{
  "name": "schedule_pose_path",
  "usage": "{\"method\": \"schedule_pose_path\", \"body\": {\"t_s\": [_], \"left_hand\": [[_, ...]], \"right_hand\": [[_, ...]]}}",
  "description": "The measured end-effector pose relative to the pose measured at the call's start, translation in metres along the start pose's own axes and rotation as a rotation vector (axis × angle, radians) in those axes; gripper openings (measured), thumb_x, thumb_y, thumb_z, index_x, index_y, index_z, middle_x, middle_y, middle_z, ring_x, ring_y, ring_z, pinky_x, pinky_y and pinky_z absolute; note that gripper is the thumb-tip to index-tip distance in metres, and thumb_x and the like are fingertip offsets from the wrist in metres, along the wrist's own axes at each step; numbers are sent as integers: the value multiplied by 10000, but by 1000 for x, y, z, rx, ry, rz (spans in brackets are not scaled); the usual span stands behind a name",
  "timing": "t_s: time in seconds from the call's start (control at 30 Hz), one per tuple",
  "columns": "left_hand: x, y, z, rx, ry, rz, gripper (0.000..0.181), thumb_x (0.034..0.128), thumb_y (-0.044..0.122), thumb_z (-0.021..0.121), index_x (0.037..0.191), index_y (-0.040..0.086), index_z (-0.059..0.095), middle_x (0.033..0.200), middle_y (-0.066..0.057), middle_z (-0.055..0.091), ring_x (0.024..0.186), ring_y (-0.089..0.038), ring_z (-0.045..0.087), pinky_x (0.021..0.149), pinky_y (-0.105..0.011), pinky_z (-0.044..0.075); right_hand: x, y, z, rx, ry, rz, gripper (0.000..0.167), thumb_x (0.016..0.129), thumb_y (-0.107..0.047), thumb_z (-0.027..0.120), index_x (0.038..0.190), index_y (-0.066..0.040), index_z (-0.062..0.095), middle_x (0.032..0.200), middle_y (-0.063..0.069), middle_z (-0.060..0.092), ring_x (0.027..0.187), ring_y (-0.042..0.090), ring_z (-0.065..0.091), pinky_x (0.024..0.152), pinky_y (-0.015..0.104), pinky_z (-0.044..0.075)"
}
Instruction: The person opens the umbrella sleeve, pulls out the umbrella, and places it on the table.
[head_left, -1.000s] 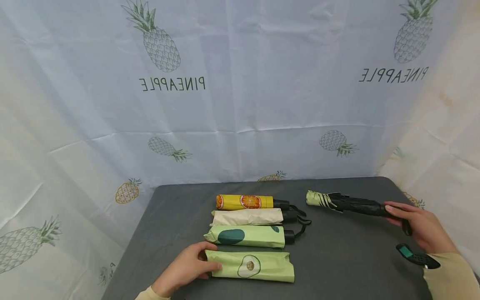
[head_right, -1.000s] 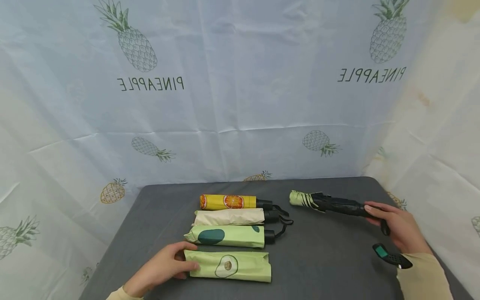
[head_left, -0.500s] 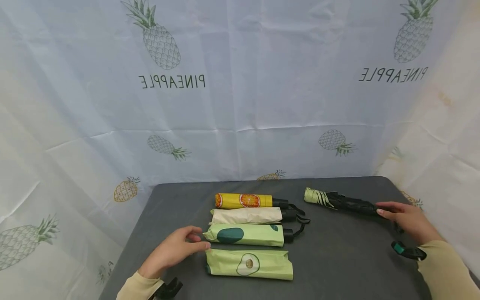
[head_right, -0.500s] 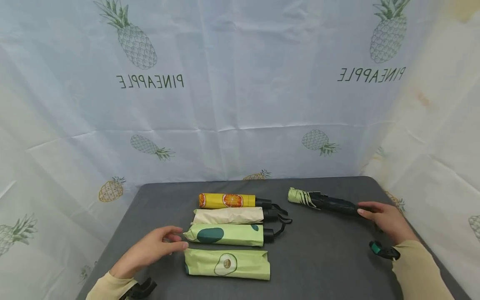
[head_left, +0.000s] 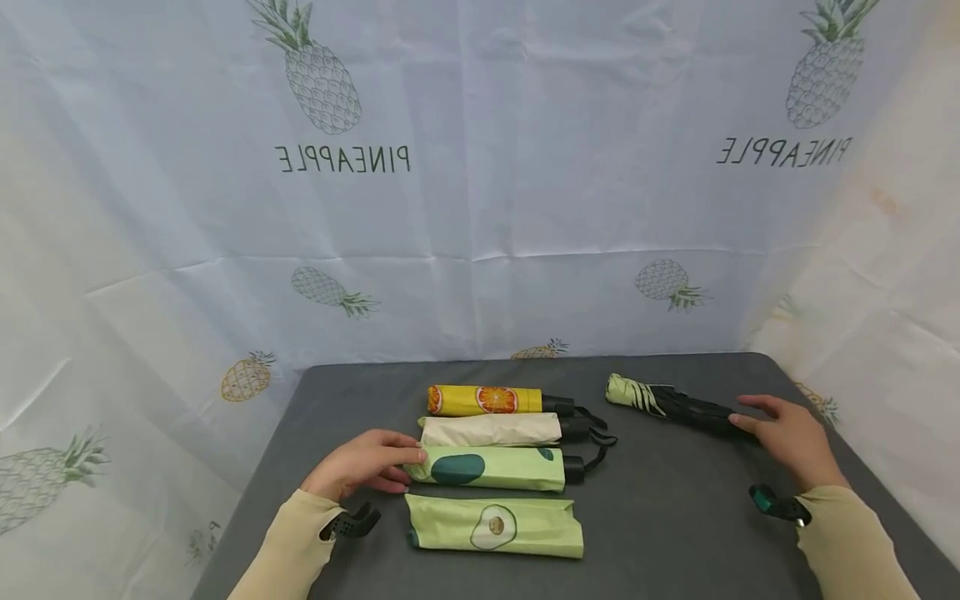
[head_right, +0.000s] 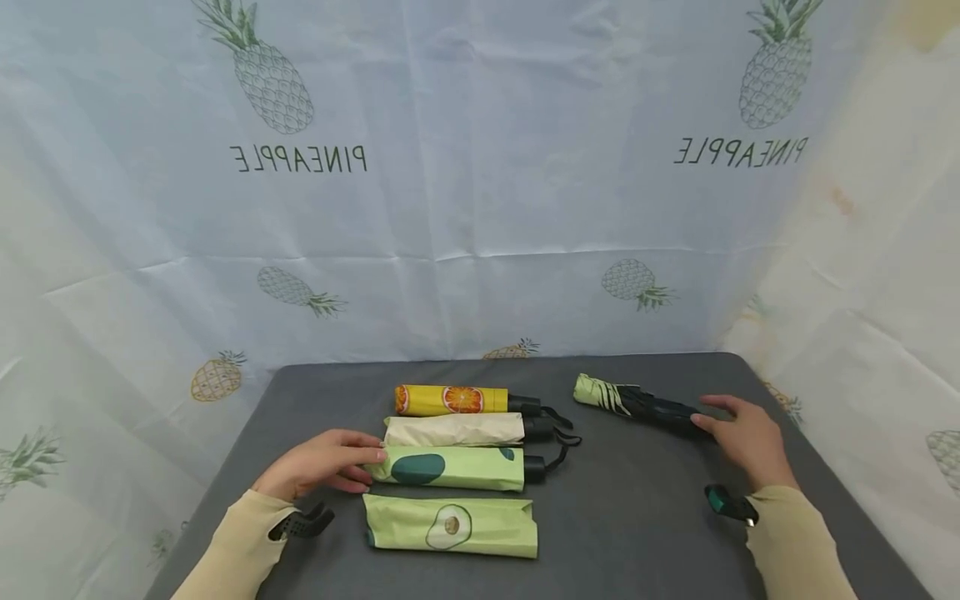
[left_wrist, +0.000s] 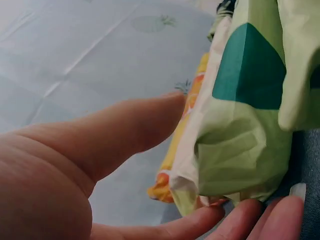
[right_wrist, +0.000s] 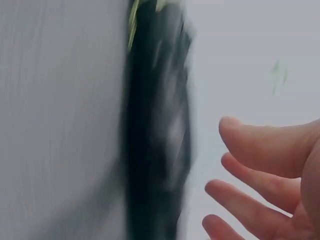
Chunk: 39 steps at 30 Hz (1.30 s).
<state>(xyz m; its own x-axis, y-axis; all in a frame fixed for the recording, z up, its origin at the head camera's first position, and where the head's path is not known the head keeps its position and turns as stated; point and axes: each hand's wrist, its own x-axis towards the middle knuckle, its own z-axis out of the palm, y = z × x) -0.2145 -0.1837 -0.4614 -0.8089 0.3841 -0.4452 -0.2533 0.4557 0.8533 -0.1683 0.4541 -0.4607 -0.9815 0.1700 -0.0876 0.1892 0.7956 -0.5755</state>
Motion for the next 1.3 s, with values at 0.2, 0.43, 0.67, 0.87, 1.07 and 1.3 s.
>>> {"method": "schedule_pose_path", "body": {"t_s": [0.2,0.43,0.67,0.87,1.07,1.3], "left_hand": [[3,-3,0,16,-2,-6,750,997,352,794,1517,-118,525,1336,-193,718,1085,-294,770,893,-458,672],[5,-7,1,-13,-37,20,758,984,271,803,1527,-152,486,1392,-250,677,1109,-289,768,940,-457,662],[2,-5,0,-39,16,43,581,864,109,891,1313,-88,579,1150,-166,677,942,-202,723,850,-358,649],[1,-4,-1,42,47,130,466,844,90,903,1241,24,667,1122,-147,698,934,-227,685,798,-356,598],[0,-8,1,153,47,180,562,834,93,907,1367,133,732,1208,-146,679,1061,-249,625,791,-374,558],[7,-8,6,201,57,199,534,789,24,917,1289,62,733,1088,-127,689,953,-219,625,745,-353,545]], "right_hand": [[-25,-89,56,94,36,-171,487,1046,-394,737,1437,-107,684,1408,233,697,1258,461,676,923,553,605],[-36,-133,112,157,-83,-252,349,954,-245,842,1288,-172,772,1300,88,762,1162,341,751,911,451,637],[-38,-144,129,126,-122,-265,339,906,-246,886,1230,-213,793,1221,-3,780,1036,182,755,875,407,630],[-37,-148,140,124,-189,-299,342,871,-283,917,1188,-234,797,1101,-51,763,961,112,687,811,367,584],[-38,-150,149,96,-218,-321,377,859,-277,925,1207,-232,788,1081,-43,764,991,143,698,819,383,584],[-37,-151,149,99,-206,-321,372,857,-244,924,1201,-214,786,1100,-34,771,987,160,711,806,384,589]]}}
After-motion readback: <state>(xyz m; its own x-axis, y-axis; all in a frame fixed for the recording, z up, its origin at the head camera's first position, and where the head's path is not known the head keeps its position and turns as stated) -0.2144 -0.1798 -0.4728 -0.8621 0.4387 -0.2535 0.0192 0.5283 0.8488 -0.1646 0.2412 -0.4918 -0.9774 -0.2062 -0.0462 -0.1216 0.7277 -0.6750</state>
